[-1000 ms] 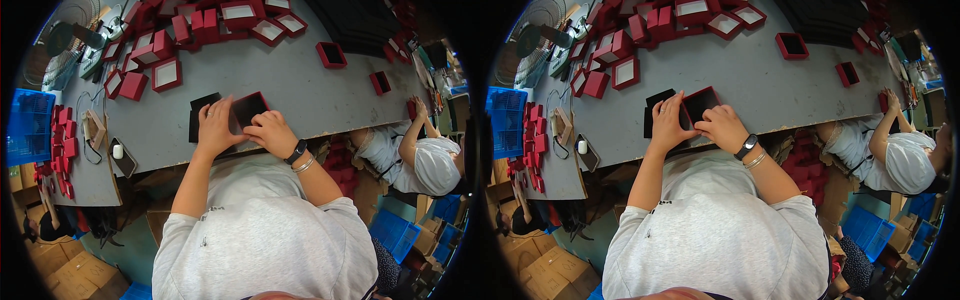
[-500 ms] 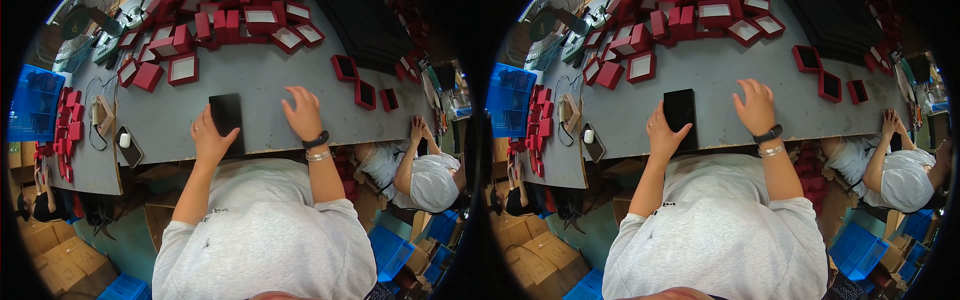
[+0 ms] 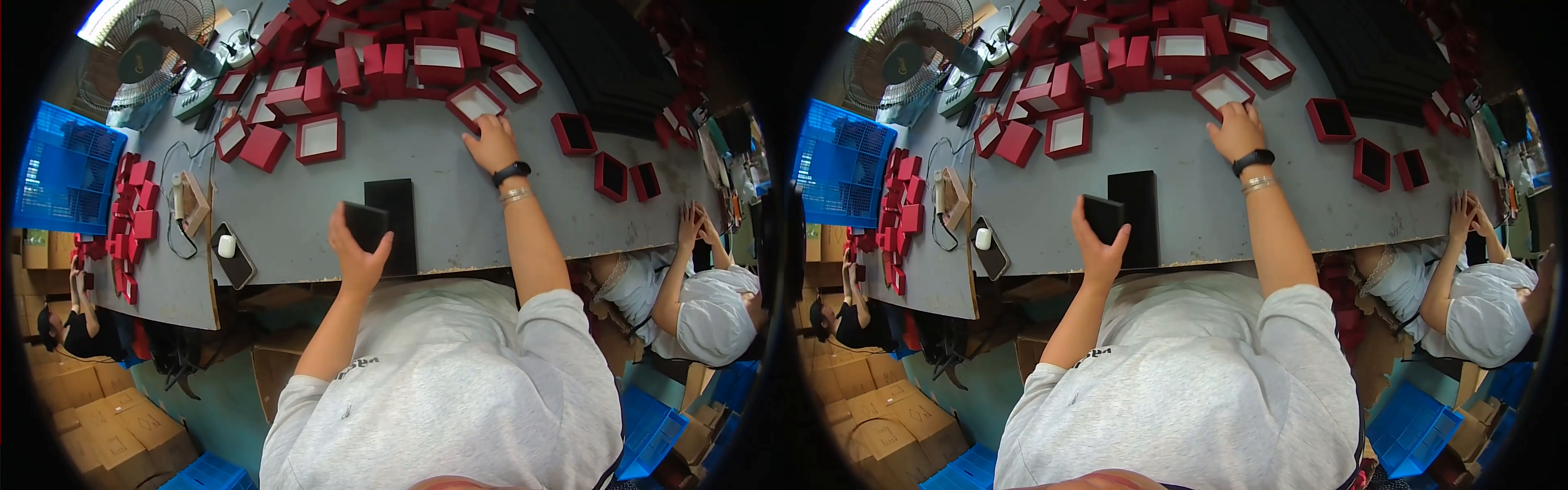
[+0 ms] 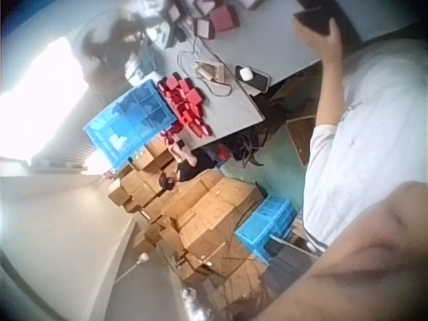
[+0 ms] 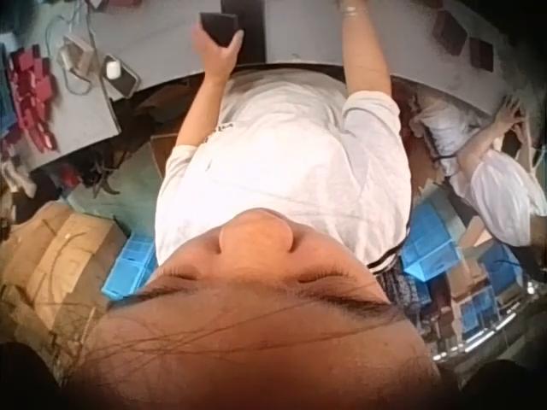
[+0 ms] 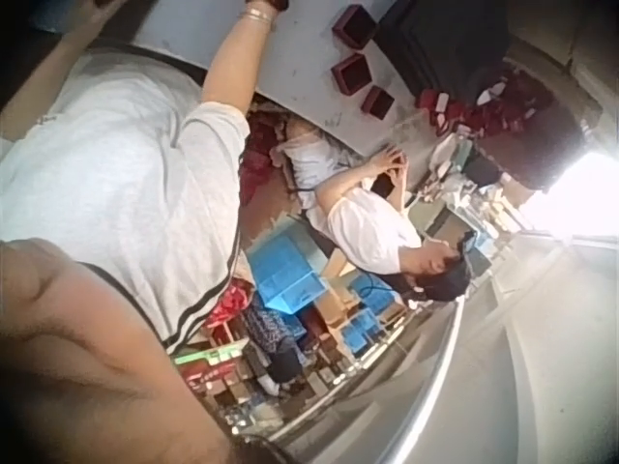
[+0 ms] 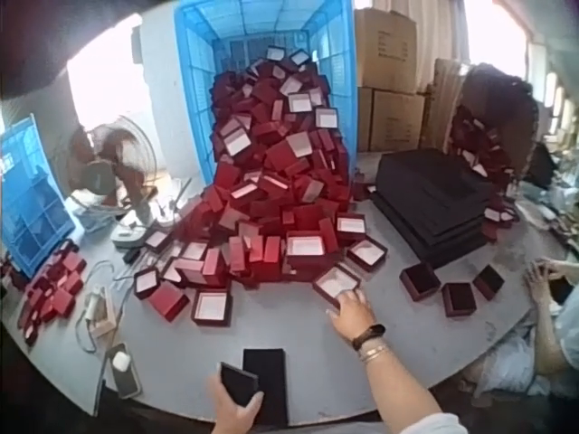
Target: The worker is assembling small red gift boxes by placing black foam inserts or lids into the boxes.
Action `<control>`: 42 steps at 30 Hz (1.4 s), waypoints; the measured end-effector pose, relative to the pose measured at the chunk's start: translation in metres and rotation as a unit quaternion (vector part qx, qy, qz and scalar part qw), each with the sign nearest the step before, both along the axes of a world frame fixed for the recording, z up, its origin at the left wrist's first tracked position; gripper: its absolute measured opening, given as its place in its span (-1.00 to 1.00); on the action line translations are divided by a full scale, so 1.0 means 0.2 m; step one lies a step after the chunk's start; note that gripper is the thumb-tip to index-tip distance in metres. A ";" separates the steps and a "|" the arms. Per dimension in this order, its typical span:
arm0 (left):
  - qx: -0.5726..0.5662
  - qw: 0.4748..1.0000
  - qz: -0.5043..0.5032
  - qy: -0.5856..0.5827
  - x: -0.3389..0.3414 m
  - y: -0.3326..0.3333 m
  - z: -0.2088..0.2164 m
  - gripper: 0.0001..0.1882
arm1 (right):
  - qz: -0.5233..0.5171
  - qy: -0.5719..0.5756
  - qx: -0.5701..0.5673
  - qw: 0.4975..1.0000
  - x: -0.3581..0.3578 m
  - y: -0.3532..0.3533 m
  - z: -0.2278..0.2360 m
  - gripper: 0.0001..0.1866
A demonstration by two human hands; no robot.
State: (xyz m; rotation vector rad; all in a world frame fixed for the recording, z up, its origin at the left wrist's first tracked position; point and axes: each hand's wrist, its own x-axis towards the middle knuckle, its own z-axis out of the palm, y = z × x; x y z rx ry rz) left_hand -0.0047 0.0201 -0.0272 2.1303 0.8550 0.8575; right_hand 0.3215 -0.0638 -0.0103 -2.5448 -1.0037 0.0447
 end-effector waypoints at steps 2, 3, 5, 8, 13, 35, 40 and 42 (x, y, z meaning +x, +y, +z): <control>-0.014 0.999 0.010 -0.051 -0.03 -0.01 -0.04 0.06 | 0.030 0.008 0.014 0.999 -0.14 -0.13 0.03 -0.48; -0.026 0.995 0.016 -0.100 -0.05 -0.02 -0.05 0.08 | 0.038 0.037 0.004 0.999 -0.23 -0.21 0.09 -0.47; -0.014 0.995 0.002 -0.094 -0.04 -0.03 -0.01 0.09 | 0.057 0.010 0.024 0.998 -0.38 -0.36 0.09 -0.45; 0.078 0.986 -0.057 -0.133 0.03 -0.10 0.16 0.05 | 0.095 0.017 0.149 0.984 -0.60 -0.48 0.22 -0.43; 0.173 0.959 -0.220 -0.053 0.24 -0.19 0.29 0.11 | 0.160 0.403 0.356 0.828 -0.82 -0.55 0.37 -0.46; -0.060 0.942 -0.318 0.091 0.69 0.00 0.15 0.21 | 0.037 0.091 0.175 0.980 -0.28 -0.36 0.03 -0.69; -0.004 0.939 -0.333 0.081 0.69 -0.01 0.13 0.21 | 0.045 -0.019 0.166 0.985 -0.36 -0.32 -0.04 -0.60; -0.004 0.941 -0.331 0.078 0.69 -0.01 0.14 0.21 | 0.032 -0.076 0.146 0.986 -0.37 -0.34 0.01 -0.57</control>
